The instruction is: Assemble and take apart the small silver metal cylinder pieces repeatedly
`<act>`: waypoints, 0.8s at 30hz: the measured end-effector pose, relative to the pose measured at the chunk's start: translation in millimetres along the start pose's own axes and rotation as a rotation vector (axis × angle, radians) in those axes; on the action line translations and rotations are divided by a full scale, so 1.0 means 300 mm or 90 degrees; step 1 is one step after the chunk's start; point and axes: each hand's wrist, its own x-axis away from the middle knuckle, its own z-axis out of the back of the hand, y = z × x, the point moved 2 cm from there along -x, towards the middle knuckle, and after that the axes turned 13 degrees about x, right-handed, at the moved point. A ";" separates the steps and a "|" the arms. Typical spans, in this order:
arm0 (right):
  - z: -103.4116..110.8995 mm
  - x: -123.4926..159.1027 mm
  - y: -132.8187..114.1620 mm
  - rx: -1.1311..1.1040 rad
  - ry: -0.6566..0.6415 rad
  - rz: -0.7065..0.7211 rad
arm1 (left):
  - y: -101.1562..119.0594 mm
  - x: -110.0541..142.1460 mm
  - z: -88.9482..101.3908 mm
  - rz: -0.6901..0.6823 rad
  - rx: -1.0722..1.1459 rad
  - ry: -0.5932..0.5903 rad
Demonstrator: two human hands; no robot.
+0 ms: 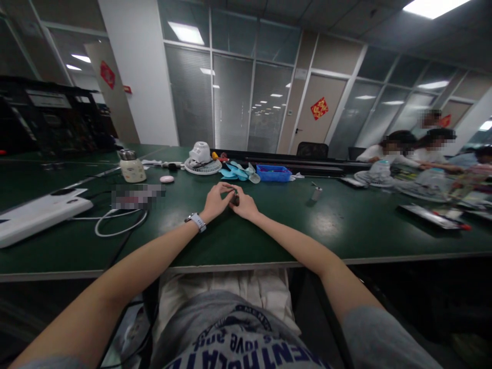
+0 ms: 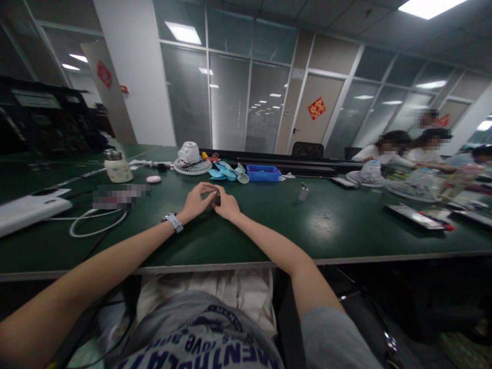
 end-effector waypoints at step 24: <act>0.116 -0.004 0.128 0.185 0.046 -0.102 | -0.187 -0.044 0.073 0.233 -0.107 -0.057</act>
